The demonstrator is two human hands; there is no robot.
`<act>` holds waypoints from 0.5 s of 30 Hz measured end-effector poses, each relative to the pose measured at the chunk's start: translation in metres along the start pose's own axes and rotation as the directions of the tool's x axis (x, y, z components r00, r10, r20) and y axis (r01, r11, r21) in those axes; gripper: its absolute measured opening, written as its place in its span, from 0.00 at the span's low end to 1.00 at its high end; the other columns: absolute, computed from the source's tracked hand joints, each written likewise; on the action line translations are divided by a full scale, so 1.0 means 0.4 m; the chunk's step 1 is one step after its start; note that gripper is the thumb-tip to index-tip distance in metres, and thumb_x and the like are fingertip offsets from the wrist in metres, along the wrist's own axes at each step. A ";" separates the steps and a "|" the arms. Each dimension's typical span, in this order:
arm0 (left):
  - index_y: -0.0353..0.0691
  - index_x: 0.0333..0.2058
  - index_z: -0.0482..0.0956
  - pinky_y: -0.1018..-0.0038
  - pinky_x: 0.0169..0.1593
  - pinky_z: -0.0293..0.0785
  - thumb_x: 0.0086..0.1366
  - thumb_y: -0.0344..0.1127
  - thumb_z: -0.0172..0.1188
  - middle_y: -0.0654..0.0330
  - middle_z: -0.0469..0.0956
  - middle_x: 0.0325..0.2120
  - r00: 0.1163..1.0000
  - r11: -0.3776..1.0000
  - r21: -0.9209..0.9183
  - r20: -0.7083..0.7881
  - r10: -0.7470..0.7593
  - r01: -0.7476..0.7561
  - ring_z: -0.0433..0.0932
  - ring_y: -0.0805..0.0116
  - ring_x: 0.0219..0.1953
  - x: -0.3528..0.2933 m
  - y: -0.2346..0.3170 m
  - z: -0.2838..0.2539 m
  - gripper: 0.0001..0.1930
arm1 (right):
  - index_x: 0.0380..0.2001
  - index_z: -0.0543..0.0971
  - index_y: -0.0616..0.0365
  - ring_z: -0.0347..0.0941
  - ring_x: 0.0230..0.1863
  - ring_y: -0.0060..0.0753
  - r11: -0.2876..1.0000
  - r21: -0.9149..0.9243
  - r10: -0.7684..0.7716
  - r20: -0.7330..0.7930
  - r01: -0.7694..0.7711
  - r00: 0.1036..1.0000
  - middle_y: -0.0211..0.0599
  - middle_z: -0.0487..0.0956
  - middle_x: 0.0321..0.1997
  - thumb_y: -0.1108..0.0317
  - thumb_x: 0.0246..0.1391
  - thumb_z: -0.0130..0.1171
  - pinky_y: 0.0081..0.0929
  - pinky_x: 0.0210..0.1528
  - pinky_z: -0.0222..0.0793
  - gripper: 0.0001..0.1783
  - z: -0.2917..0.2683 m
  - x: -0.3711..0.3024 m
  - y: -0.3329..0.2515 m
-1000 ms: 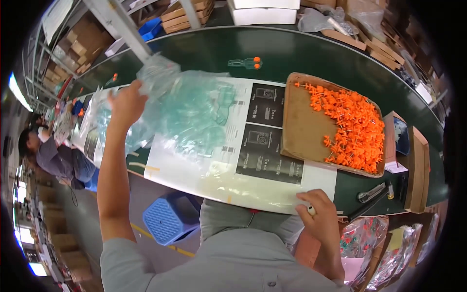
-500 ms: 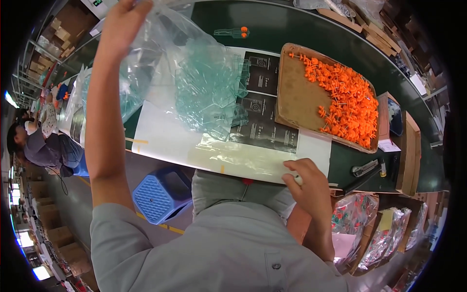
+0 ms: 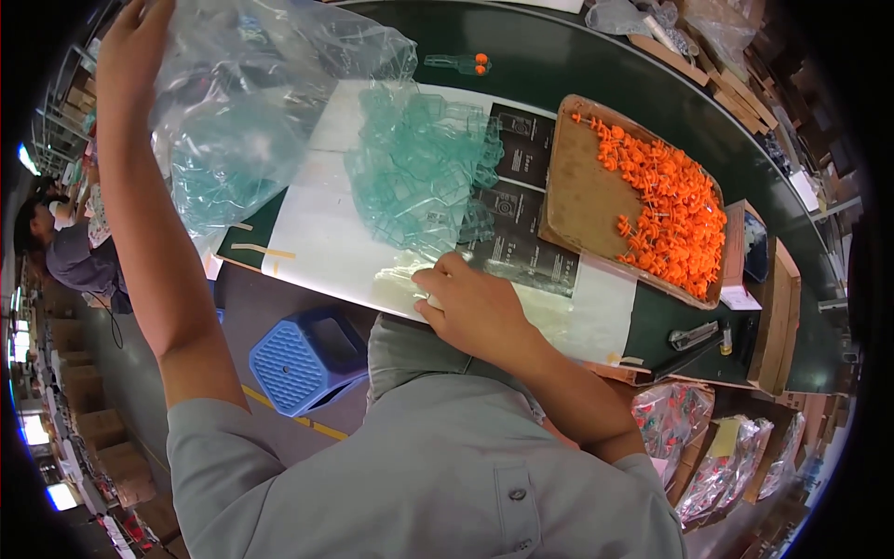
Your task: Assembling small orange components onto white plastic rods at a manufacturing workstation.
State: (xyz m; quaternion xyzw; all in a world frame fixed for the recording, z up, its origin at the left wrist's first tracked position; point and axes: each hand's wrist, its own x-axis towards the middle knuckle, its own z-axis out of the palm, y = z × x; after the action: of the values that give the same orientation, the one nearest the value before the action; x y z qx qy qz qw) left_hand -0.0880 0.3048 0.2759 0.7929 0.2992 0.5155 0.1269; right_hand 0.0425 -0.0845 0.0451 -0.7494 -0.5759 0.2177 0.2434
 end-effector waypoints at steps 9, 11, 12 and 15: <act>0.35 0.56 0.79 0.75 0.55 0.69 0.67 0.41 0.60 0.57 0.80 0.50 0.893 0.958 -0.158 -0.351 -0.282 0.241 0.77 0.68 0.51 -0.209 -0.061 -0.244 0.23 | 0.68 0.66 0.45 0.78 0.37 0.34 0.928 0.330 -0.135 -0.139 0.175 0.981 0.44 0.74 0.61 0.59 0.58 0.65 0.32 0.34 0.74 0.36 -0.038 0.081 -0.027; 0.34 0.59 0.76 0.74 0.56 0.69 0.68 0.40 0.58 0.56 0.78 0.52 0.859 0.923 -0.270 -0.364 -0.360 0.272 0.76 0.67 0.51 -0.319 -0.081 -0.247 0.24 | 0.73 0.55 0.42 0.76 0.33 0.27 0.614 0.780 -0.091 0.222 -0.121 0.971 0.49 0.69 0.67 0.59 0.58 0.67 0.24 0.28 0.70 0.45 -0.052 0.118 -0.071; 0.33 0.61 0.73 0.73 0.58 0.69 0.69 0.39 0.57 0.55 0.77 0.54 0.841 0.865 -0.400 -0.315 -0.439 0.302 0.76 0.66 0.52 -0.356 -0.103 -0.186 0.25 | 0.76 0.49 0.41 0.74 0.31 0.23 0.371 0.878 -0.103 0.361 -0.301 0.927 0.51 0.66 0.69 0.59 0.57 0.67 0.20 0.25 0.68 0.50 -0.065 0.137 -0.076; 0.33 0.62 0.71 0.70 0.58 0.71 0.72 0.36 0.53 0.53 0.75 0.55 0.816 0.742 -0.567 -0.197 -0.543 0.358 0.76 0.65 0.52 -0.514 -0.022 -0.106 0.23 | 0.77 0.41 0.43 0.70 0.26 0.18 0.119 0.956 -0.205 0.289 -0.269 0.935 0.54 0.62 0.72 0.60 0.57 0.69 0.13 0.20 0.61 0.56 -0.032 0.195 -0.122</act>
State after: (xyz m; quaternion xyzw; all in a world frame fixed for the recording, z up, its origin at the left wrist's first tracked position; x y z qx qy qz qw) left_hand -0.1885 0.1829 0.1373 0.5284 0.3567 0.6601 0.3972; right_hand 0.0321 0.0003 0.0815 -0.3567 -0.3006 0.6794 0.5664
